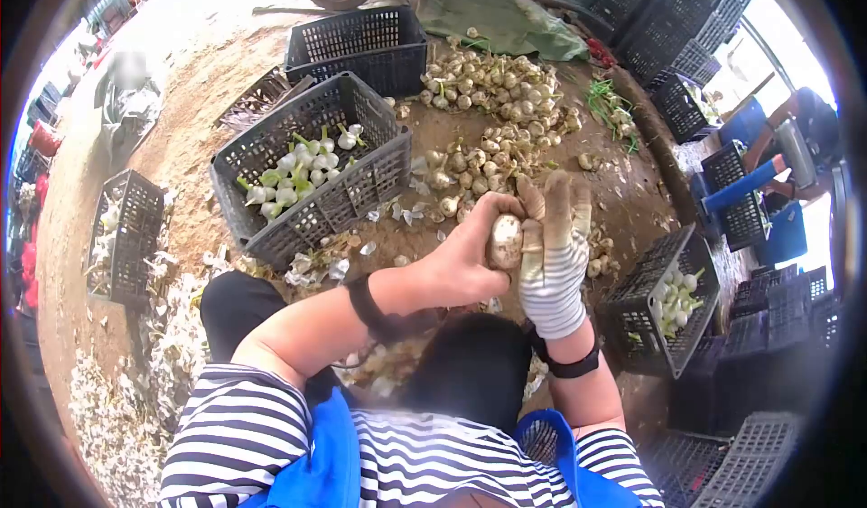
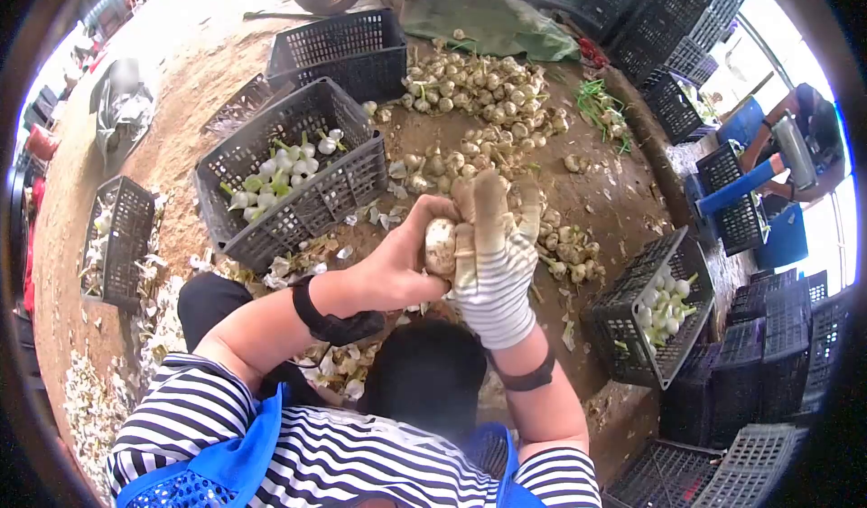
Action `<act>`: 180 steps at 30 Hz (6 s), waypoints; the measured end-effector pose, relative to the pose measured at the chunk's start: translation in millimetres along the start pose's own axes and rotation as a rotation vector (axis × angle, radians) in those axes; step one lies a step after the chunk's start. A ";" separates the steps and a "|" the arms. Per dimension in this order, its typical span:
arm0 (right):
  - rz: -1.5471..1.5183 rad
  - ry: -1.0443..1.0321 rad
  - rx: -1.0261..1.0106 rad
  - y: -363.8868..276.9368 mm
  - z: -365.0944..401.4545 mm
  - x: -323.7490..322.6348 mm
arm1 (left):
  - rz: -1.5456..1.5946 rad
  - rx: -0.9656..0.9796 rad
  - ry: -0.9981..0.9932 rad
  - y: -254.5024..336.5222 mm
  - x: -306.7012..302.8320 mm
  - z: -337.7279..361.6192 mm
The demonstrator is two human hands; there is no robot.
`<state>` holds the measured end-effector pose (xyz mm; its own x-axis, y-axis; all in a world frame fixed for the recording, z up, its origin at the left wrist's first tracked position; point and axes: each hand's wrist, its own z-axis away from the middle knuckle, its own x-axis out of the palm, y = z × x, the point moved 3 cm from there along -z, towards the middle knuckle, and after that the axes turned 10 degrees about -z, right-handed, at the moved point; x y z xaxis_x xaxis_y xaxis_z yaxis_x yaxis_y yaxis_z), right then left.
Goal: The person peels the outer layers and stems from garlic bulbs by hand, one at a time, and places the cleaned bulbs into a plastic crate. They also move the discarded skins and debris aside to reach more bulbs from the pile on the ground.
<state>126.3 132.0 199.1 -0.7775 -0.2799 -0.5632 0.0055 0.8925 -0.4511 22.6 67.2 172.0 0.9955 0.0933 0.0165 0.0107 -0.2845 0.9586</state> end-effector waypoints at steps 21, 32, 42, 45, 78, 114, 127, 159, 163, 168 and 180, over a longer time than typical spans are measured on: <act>0.211 -0.134 -0.479 -195.7 -1.9 -38.8 | -0.339 -0.119 -0.008 169.5 -6.5 150.9; 0.399 -0.075 -0.527 -206.7 -18.7 -62.8 | 0.448 -0.274 -0.096 153.3 -13.5 122.3; -1.060 0.114 0.582 -68.0 -47.9 -33.4 | 0.018 0.264 0.350 91.7 -1.8 27.8; -1.030 0.224 0.728 -15.4 -48.9 -25.3 | 0.130 -0.001 0.301 57.6 -11.3 -13.4; -0.520 0.177 0.934 255.3 55.9 24.8 | 0.730 -0.489 0.066 -195.4 -28.7 -126.8; -0.240 -0.721 0.739 226.4 50.1 61.0 | 1.163 -0.550 0.296 -227.7 -57.5 -130.7; -0.374 -0.591 0.436 188.5 32.5 80.4 | 1.045 -0.509 0.394 -230.6 -66.1 -126.7; 0.548 -0.119 1.033 433.3 162.8 -28.3 | 0.190 -0.765 0.097 -256.5 -13.7 -131.3; 0.152 0.286 0.779 323.6 91.1 -20.8 | -0.120 -0.340 -0.011 -237.5 -4.7 -139.6; -0.324 0.124 0.887 269.8 59.7 15.3 | 0.306 -0.444 -0.004 -224.3 -4.9 -135.9; 0.261 -0.018 0.267 251.2 51.5 70.3 | 0.469 -0.617 0.150 -207.8 -26.4 -107.7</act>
<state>105.4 318.3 10.4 -0.7169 -0.0638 -0.6942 0.3675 0.8116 -0.4541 -16.0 226.6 3.0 0.8596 0.2347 0.4540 -0.5048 0.2512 0.8259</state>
